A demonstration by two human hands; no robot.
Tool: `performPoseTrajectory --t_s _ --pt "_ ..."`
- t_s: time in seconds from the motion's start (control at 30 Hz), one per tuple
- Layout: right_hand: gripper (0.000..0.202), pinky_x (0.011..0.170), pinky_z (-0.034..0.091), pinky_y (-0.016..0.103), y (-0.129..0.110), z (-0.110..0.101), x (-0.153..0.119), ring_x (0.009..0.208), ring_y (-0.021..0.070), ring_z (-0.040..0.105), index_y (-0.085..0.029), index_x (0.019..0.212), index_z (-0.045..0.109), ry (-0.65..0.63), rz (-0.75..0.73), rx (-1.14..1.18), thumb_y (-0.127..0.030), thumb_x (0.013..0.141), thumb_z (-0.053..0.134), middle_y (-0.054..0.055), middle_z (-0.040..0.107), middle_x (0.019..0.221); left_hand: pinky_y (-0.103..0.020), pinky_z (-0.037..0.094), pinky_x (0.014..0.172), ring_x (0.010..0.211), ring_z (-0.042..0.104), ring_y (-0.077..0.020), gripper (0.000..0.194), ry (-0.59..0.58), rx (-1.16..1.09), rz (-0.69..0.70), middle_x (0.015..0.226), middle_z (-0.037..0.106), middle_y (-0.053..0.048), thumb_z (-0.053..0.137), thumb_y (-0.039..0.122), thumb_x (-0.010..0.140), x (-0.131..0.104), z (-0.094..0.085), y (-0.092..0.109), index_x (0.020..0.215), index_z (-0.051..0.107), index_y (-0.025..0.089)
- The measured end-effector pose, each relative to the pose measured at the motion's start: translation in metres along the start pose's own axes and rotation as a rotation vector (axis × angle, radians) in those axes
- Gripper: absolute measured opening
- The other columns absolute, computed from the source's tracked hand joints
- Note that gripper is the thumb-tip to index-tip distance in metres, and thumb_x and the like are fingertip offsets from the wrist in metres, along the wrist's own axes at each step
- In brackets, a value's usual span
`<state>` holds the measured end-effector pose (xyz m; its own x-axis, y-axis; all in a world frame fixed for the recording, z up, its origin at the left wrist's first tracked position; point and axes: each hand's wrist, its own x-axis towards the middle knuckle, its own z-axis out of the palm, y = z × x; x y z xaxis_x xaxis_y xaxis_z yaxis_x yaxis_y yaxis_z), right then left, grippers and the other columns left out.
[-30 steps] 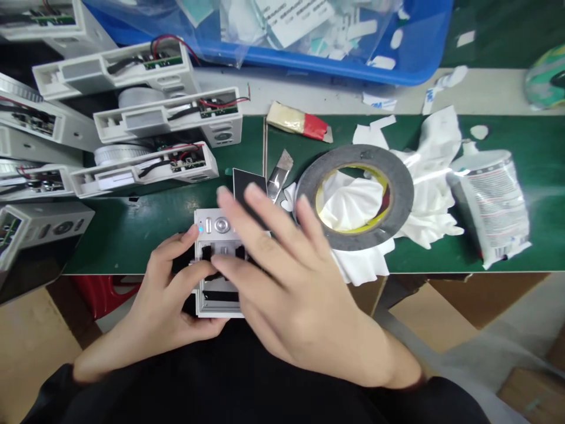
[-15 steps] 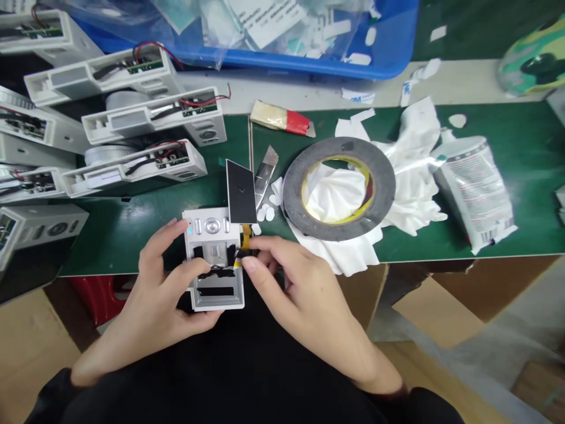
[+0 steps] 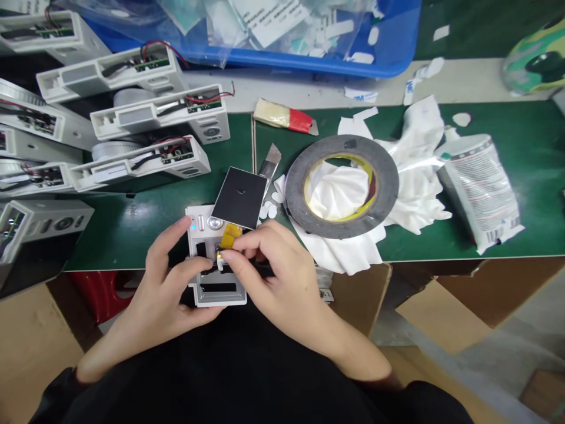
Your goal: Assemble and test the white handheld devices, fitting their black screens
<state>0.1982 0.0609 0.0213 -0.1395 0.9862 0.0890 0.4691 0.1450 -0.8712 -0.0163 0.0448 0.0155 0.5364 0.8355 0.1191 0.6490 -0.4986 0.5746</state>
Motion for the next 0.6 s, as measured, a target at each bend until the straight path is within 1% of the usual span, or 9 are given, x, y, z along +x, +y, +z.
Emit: performPoseTrajectory --t_s 0.1,0.23,0.33,0.4,0.47,0.53,0.6 --pt "0.011 0.055 0.047 0.023 0.0016 0.0033 0.0015 0.066 0.0095 0.06 -0.021 0.091 0.064 0.005 -0.041 -0.049 -0.017 0.096 0.073 -0.004 0.06 0.075 -0.06 0.052 0.118 0.147 0.05 -0.0391 0.026 0.013 0.002 0.02 0.156 0.041 -0.025 0.068 0.032 0.099 -0.0005 0.0012 -0.002 0.118 0.058 0.016" --pt "0.01 0.058 0.048 0.023 0.0026 0.0054 0.0022 0.069 0.0093 0.06 -0.02 0.093 0.064 -0.003 -0.087 -0.072 -0.015 0.097 0.072 -0.004 0.064 0.077 -0.059 0.053 0.117 0.145 0.053 -0.0381 0.027 0.027 0.004 0.035 0.154 0.046 -0.026 0.066 0.035 0.101 -0.0013 0.0019 -0.0043 0.118 0.058 0.016" --pt "0.009 0.059 0.049 0.022 0.0024 0.0053 0.0034 0.069 0.0088 0.06 -0.019 0.094 0.066 0.005 -0.09 -0.071 -0.016 0.097 0.073 -0.003 0.064 0.078 -0.058 0.055 0.114 0.146 0.054 -0.0384 0.029 0.027 -0.016 0.035 0.152 0.05 -0.029 0.066 0.038 0.102 -0.0021 0.0026 -0.0062 0.118 0.057 0.016" --pt "0.008 0.06 0.051 0.022 0.0021 0.0047 0.0048 0.07 0.0088 0.06 -0.019 0.095 0.066 0.02 -0.083 -0.07 -0.016 0.096 0.074 -0.003 0.062 0.078 -0.058 0.056 0.112 0.147 0.054 -0.0391 0.033 0.037 -0.037 0.038 0.155 0.05 -0.03 0.069 0.041 0.1 -0.003 0.0038 -0.0077 0.117 0.057 0.016" --pt "0.009 0.062 0.052 0.023 0.0018 0.0041 0.0066 0.071 0.0088 0.06 -0.019 0.094 0.066 0.038 -0.083 -0.07 -0.016 0.096 0.074 -0.003 0.062 0.078 -0.059 0.055 0.112 0.148 0.053 -0.0399 0.035 0.053 -0.051 0.052 0.163 0.045 -0.028 0.075 0.04 0.096 -0.0043 0.0053 -0.009 0.118 0.057 0.019" --pt "0.011 0.063 0.052 0.022 0.0014 0.004 0.0085 0.071 0.0086 0.06 -0.019 0.093 0.065 0.042 -0.084 -0.07 -0.014 0.096 0.074 -0.004 0.063 0.078 -0.061 0.053 0.114 0.151 0.05 -0.0404 0.037 0.055 -0.048 0.066 0.172 0.035 -0.024 0.078 0.036 0.094 -0.0057 0.0066 -0.0097 0.121 0.058 0.021" --pt "0.011 0.062 0.052 0.022 0.001 0.0043 0.0099 0.071 0.0083 0.059 -0.019 0.092 0.065 0.038 -0.09 -0.071 -0.014 0.095 0.074 -0.004 0.063 0.078 -0.062 0.051 0.115 0.153 0.047 -0.0406 0.04 0.051 -0.033 0.076 0.177 0.027 -0.021 0.078 0.033 0.093 -0.0066 0.0073 -0.0097 0.127 0.059 0.023"
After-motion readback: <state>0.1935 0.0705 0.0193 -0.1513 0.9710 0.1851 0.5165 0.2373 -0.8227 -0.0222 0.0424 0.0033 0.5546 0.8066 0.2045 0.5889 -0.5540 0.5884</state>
